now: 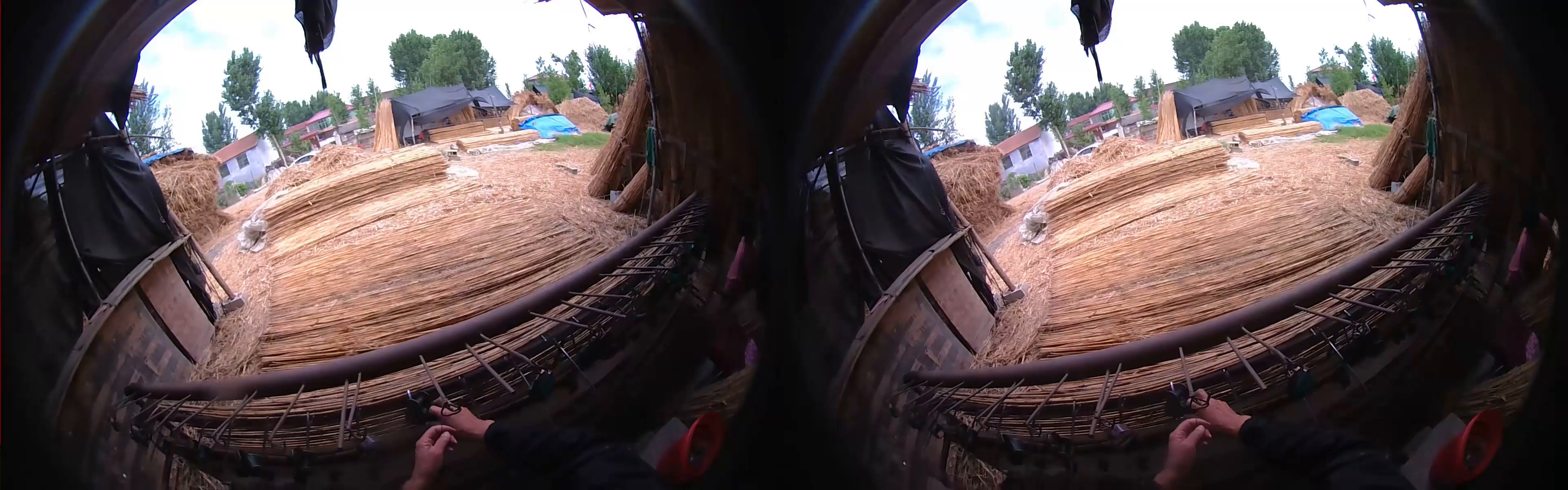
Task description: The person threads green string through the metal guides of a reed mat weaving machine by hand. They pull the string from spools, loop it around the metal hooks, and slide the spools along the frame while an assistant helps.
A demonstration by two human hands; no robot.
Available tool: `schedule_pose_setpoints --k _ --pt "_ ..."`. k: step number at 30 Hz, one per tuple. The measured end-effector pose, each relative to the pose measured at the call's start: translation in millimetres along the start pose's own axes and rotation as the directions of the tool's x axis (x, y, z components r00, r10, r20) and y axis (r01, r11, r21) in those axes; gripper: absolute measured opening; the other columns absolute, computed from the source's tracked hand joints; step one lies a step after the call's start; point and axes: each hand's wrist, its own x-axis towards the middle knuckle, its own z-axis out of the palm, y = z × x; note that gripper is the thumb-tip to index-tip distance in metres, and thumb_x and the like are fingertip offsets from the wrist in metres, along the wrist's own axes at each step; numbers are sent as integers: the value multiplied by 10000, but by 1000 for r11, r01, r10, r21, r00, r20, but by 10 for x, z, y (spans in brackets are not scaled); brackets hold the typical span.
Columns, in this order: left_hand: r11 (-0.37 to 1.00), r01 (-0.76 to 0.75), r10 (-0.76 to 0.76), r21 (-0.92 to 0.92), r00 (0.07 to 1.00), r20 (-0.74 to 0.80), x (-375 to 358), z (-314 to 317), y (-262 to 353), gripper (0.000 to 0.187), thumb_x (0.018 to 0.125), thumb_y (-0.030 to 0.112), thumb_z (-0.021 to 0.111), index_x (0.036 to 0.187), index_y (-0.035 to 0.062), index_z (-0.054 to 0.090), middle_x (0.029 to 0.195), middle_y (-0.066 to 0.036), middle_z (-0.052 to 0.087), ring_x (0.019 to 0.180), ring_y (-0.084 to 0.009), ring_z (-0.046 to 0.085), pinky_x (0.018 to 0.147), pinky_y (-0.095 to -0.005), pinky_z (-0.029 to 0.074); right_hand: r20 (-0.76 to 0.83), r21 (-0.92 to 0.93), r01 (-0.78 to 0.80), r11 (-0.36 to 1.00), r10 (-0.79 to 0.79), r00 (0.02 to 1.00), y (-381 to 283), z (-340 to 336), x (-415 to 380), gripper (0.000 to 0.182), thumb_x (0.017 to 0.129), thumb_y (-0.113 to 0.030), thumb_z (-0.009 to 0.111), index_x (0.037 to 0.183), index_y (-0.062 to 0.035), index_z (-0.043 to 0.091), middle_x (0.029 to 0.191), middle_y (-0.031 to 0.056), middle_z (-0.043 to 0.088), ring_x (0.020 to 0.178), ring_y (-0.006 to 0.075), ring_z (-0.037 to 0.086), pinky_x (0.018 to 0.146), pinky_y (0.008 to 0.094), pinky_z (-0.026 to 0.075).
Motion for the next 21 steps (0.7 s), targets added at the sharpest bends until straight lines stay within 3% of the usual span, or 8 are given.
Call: schedule_pose_setpoints --k 1,5,9,11,12,14,19,21 --pt "1000 12 -12 -4 1000 -5 20 19 0 137 931 58 529 1009 2 628 835 -34 635 766 -82 590 690 -209 473 -53 -48 182 982 -184 981 95 12 96 422 817 -303 622 1155 -82 500 1116 180 469 944 429 579 783 474 493" --pt "997 -40 38 59 999 37 161 71 60 165 930 71 531 1023 0 647 879 -36 649 792 -80 588 701 -219 466 -139 39 197 980 -190 972 348 34 99 330 780 -185 663 1045 -82 497 1032 172 503 914 423 571 760 470 480" --pt "1000 4 -4 5 1000 -6 237 -18 109 155 923 49 542 1020 -2 652 880 -39 654 787 -86 594 712 -216 469 92 122 212 970 -224 970 298 -48 75 305 768 -189 689 953 -33 503 901 171 544 877 374 566 722 418 471" --pt "999 20 -21 32 1000 5 189 12 95 166 921 40 539 1031 1 658 891 -37 654 792 -82 593 711 -214 467 -26 -62 375 925 -377 926 614 59 147 315 779 -203 690 937 -7 500 913 192 545 838 358 557 697 408 452" --pt "999 3 -4 38 1000 12 162 57 121 173 911 26 536 1022 -1 665 872 -26 645 781 -74 577 716 -208 457 40 22 121 992 -122 992 170 -245 35 339 788 -205 687 958 8 486 946 223 547 896 371 568 724 419 454" --pt "997 -34 33 66 999 15 111 113 126 187 892 -3 531 1015 -3 671 859 -12 629 772 -69 560 728 -204 450 0 76 108 991 -108 994 352 -237 137 418 741 -179 733 1023 -21 467 950 204 583 874 325 586 755 394 465" --pt "989 -94 94 114 996 10 135 193 -102 223 842 -62 546 1001 13 683 1046 -26 574 838 -88 566 750 -218 458 -286 209 -32 977 93 954 199 -274 160 227 874 -142 598 998 1 472 836 217 590 762 340 593 694 414 470" --pt "908 -205 221 365 975 -1 189 186 -186 234 833 -65 564 1011 30 682 936 -12 541 728 -83 503 690 -216 419 -485 264 -11 965 142 863 303 -145 255 218 889 -169 579 996 6 503 805 190 605 754 294 597 672 396 462"
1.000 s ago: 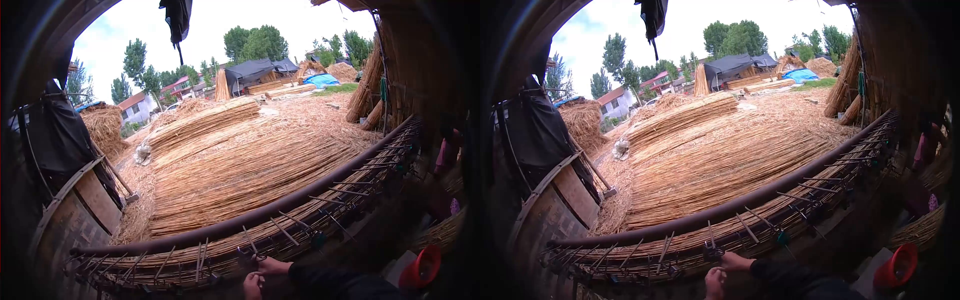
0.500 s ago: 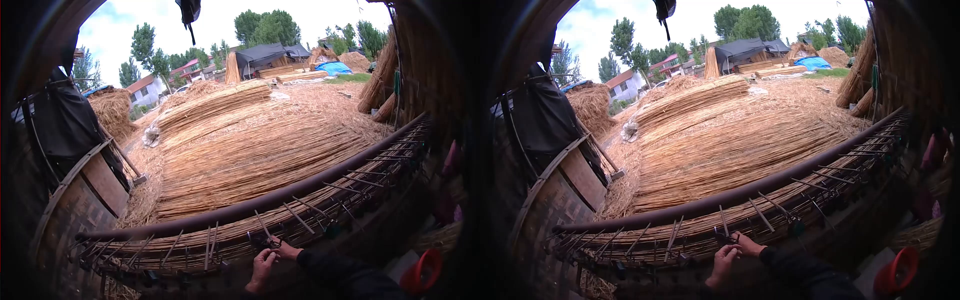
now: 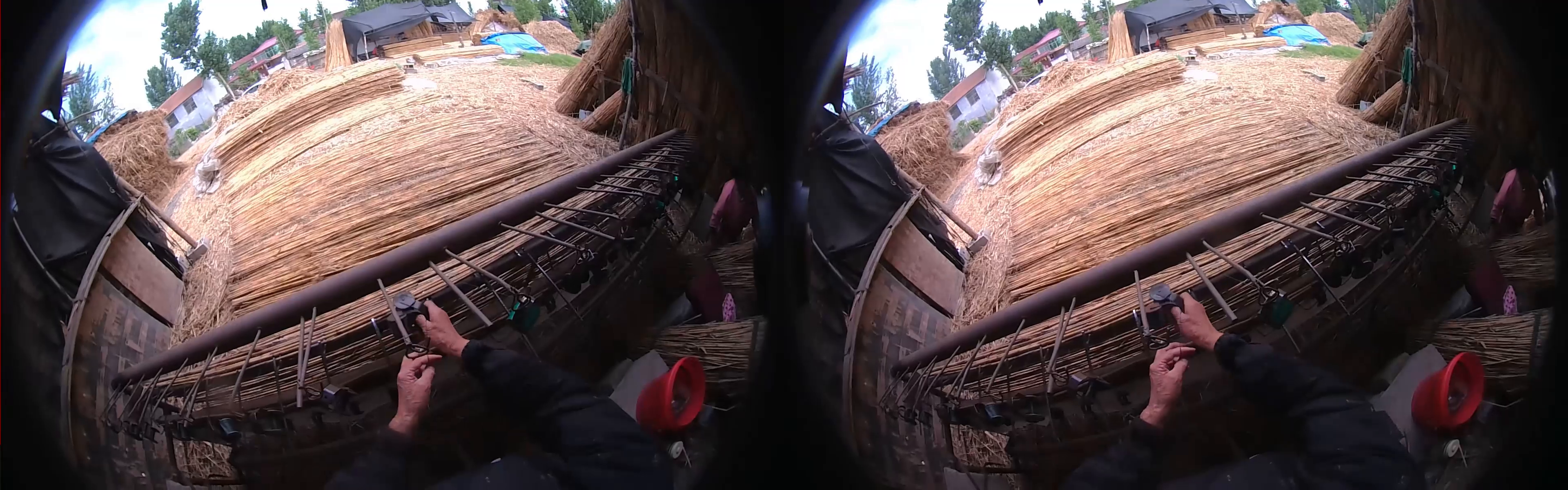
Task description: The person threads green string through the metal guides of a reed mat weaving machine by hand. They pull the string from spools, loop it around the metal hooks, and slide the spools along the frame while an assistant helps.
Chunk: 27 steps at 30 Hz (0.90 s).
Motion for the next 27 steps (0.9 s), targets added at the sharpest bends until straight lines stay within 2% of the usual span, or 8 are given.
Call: schedule_pose_setpoints --k 1,4,8,12,14,19,22,27 --pt "1000 -6 8 25 995 -101 44 7 -70 188 817 -72 569 941 14 680 926 -26 540 721 -94 484 674 -220 407 65 208 -267 941 259 964 -49 2 17 188 931 -177 523 1009 -6 538 821 142 636 694 218 612 605 344 471" --pt "962 -41 129 269 938 -320 284 -102 -154 152 815 -62 571 936 -1 642 928 -58 549 729 -127 510 663 -262 445 292 631 -468 618 370 882 -7 72 19 242 1007 -171 334 1138 -51 499 812 51 626 546 111 573 475 256 466" --pt "916 -27 185 400 914 -362 561 -178 13 284 890 112 638 1132 -7 550 1025 -79 543 755 -132 546 701 -280 478 332 641 -521 564 409 850 72 82 30 266 1003 -177 316 1195 -59 457 841 65 621 578 125 589 483 258 469" --pt "899 4 124 438 957 -262 786 -307 -517 802 861 494 642 1360 -61 348 1217 -205 520 1017 -280 576 904 -361 439 304 341 -461 819 368 879 223 15 110 252 947 -167 415 1129 -4 477 1020 181 583 779 252 624 570 339 523" --pt "971 159 -123 179 973 -196 859 -355 -649 778 884 517 598 1359 -49 355 1238 -216 536 1100 -316 542 972 -381 387 178 -153 304 940 -276 944 379 24 118 308 870 -145 516 1128 21 490 970 206 570 806 321 596 743 412 503" --pt "948 314 -317 -52 947 -49 798 -471 -834 544 991 468 429 848 -4 659 744 -10 612 678 -82 512 614 -247 435 709 7 -15 1000 6 705 -43 -408 198 411 762 -2 467 1171 -10 504 1025 191 596 968 283 583 864 378 444" --pt "932 318 -319 174 947 -21 757 -480 -542 574 994 488 400 796 7 643 704 8 599 637 -89 516 574 -254 422 673 221 74 973 -207 710 -31 -423 116 476 753 27 457 1222 -50 491 995 155 612 955 261 592 869 360 454" --pt "899 437 -424 39 844 327 1072 -625 -540 578 1010 472 290 1083 17 639 753 -16 604 681 -101 535 645 -249 432 618 251 314 916 -401 676 -157 -493 -74 823 733 93 522 1462 -216 299 1213 163 584 1085 317 606 890 383 467"
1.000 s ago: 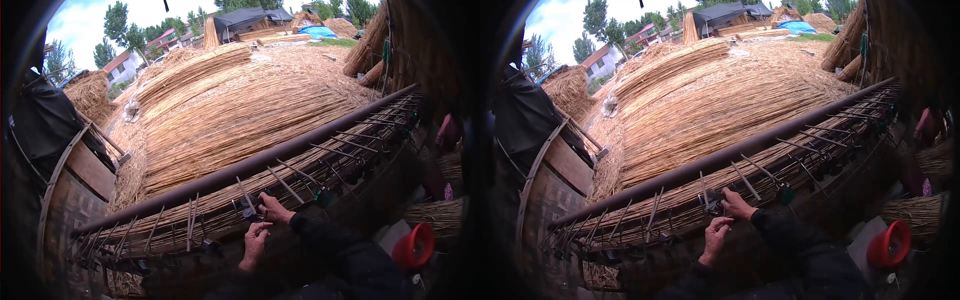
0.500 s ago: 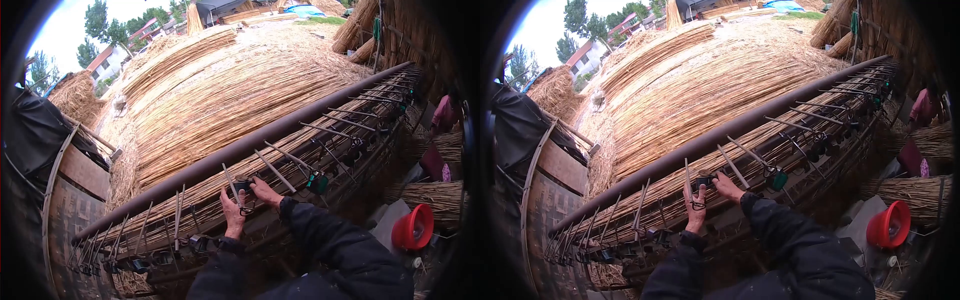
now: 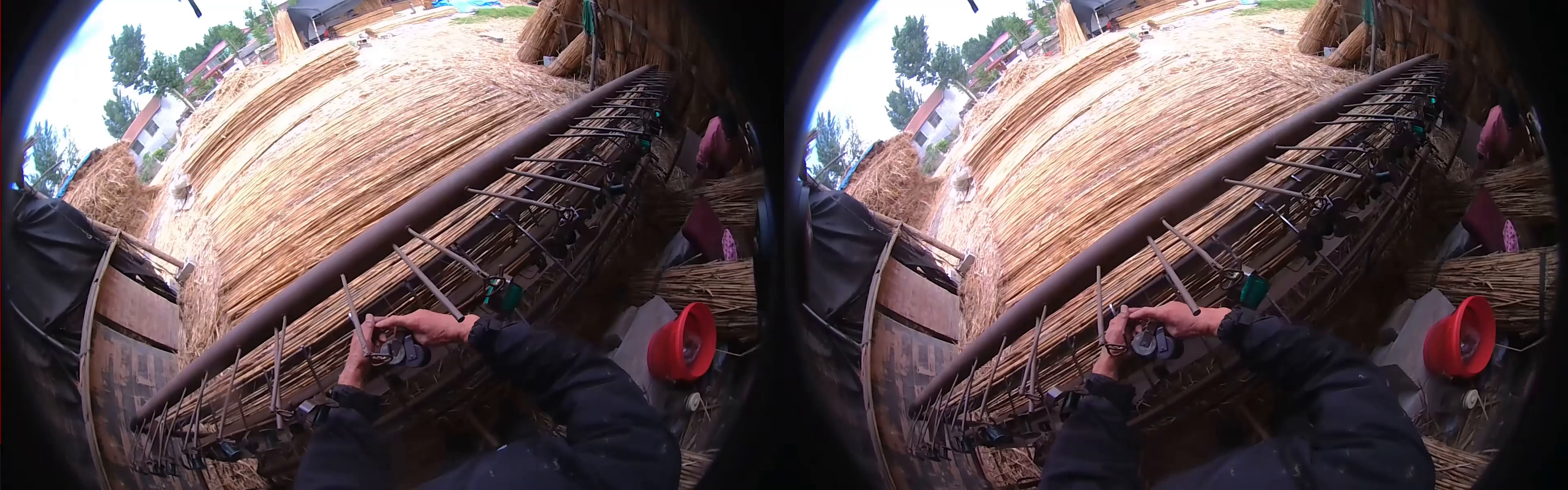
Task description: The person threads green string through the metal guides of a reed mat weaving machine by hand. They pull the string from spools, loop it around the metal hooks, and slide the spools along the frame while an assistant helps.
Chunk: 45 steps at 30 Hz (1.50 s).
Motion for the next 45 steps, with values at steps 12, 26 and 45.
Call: schedule_pose_setpoints --k 12,26,45 --pt "915 -378 403 139 864 -301 851 -130 -144 184 952 220 551 930 45 603 775 -24 603 659 -119 511 619 -263 430 -754 581 94 808 492 436 636 335 -966 230 955 23 397 1149 -74 473 1050 13 531 994 92 491 901 237 404" --pt "629 -435 576 644 818 -10 1002 -224 -236 137 733 -30 603 788 63 688 905 -132 589 866 -280 621 789 -358 509 -744 627 564 538 627 229 -582 -26 -1829 160 918 -185 568 1003 -50 557 907 115 599 701 165 556 698 319 464" --pt "732 -346 -42 -587 836 -547 -614 1013 -275 70 950 121 533 959 65 573 703 7 564 471 -22 381 423 -176 279 -166 493 -423 760 560 812 -992 290 -570 191 936 -116 423 1106 -48 475 937 50 546 892 91 507 755 263 440"
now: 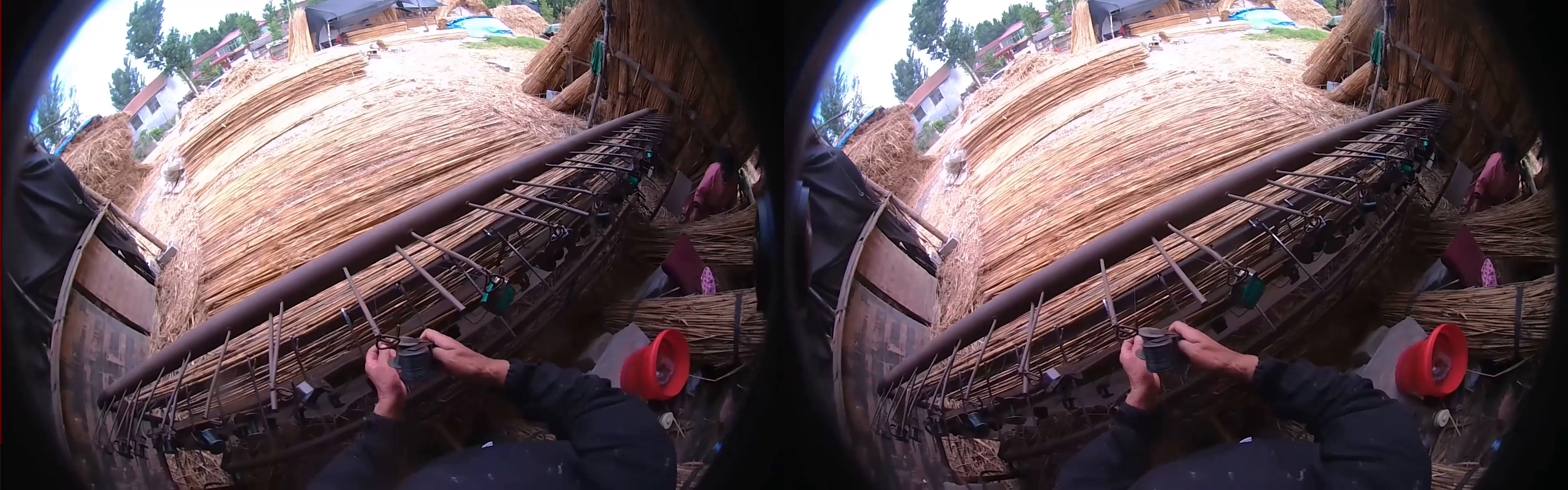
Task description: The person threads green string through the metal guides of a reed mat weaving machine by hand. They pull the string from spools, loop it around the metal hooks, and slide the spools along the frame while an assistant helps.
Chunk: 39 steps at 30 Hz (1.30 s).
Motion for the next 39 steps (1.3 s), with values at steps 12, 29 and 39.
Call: schedule_pose_setpoints --k 12,29,39 --pt "958 213 -163 -190 955 248 82 -315 730 291 940 92 433 1176 -33 549 574 67 309 441 -33 239 411 -209 201 67 -563 382 733 -420 905 508 246 1345 243 751 -85 625 942 3 504 761 158 546 716 319 561 660 374 465" --pt "576 -415 246 704 910 335 290 -59 618 116 852 95 633 942 30 599 826 -38 655 740 -133 630 650 -254 498 -377 218 28 976 58 924 914 66 1578 252 922 -106 471 1138 19 502 916 75 573 774 134 552 673 296 483" --pt "170 -597 600 784 694 398 563 47 520 589 790 270 750 1229 21 445 1026 -109 520 834 -225 554 713 -352 464 -323 -477 127 870 -308 895 754 -49 1535 263 880 -77 487 1134 -5 483 1013 270 579 992 444 559 810 411 470"
